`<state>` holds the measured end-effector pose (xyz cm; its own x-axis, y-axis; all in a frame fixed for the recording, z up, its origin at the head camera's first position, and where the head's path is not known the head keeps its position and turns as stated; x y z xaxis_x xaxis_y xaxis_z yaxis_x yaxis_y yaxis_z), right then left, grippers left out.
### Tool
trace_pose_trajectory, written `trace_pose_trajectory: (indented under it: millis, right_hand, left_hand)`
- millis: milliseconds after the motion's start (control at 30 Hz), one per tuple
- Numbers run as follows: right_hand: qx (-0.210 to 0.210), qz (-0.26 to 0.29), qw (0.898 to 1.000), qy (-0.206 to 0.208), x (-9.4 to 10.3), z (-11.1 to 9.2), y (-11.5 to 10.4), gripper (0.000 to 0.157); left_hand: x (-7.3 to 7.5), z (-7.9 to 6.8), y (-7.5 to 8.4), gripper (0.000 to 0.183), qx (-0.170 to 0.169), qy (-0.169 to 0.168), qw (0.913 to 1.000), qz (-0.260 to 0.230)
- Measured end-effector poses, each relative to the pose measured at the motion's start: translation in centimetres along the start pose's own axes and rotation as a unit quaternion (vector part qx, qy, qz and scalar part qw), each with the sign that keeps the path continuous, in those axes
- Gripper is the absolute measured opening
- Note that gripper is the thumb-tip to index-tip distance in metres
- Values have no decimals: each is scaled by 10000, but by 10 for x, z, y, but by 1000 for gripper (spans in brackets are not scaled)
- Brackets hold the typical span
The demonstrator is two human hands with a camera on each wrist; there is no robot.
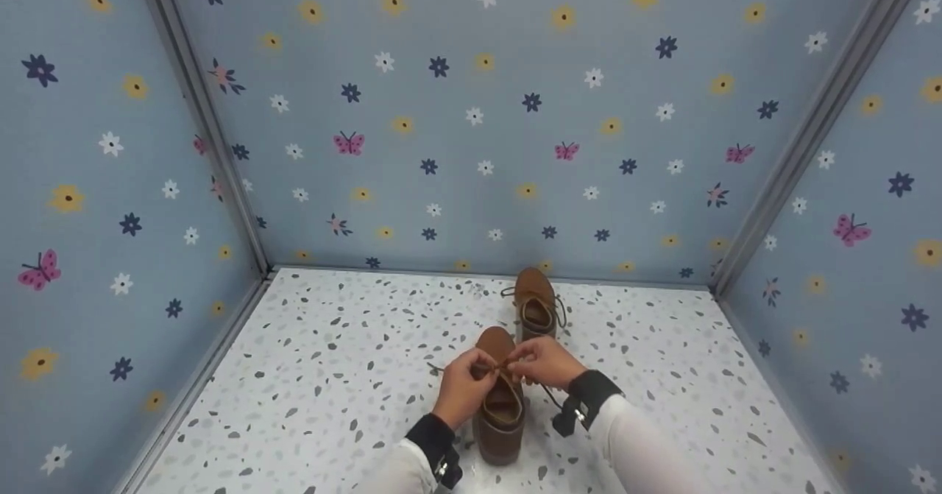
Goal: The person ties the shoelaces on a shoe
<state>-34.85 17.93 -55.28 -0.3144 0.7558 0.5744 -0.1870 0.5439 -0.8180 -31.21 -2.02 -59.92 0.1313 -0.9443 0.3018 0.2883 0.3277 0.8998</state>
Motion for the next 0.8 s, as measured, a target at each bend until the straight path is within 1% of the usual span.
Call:
trace_pose_trajectory:
  millis: [133, 300, 433, 633, 800]
  right_hand:
    - [66, -73, 9996, 263, -4, 0, 1, 10]
    - [241, -196, 9977, 611, -10, -2, 0, 11]
    - [304, -265, 9960, 801, -13, -4, 0, 13]
    - [356, -334, 9945, 923, -17, -5, 3, 12]
    - [438, -318, 9938, 967, -19, -6, 5, 13]
  left_hand:
    - [1, -2, 0, 13, -221, 22, 9996, 179]
    - [3, -4, 2, 15, -432, 72, 9988, 231]
    - [6, -5, 3, 15, -377, -59, 9993, 62]
    - [14, -5, 2, 19, -311, -295, 9991, 40]
    - [23, -1, -1, 16, -79, -301, 9995, -72]
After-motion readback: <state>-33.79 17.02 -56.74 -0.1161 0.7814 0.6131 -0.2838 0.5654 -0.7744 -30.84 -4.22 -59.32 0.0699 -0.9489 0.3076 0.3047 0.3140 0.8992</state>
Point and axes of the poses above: each hand's wrist, its own z-axis towards the middle knuckle, its own x-axis out of the back of the hand, y = z × x, the point moved 1 cm from there along z, towards the middle knuckle, and after that the axes turned 6 degrees about y, right-handed, at the moved point
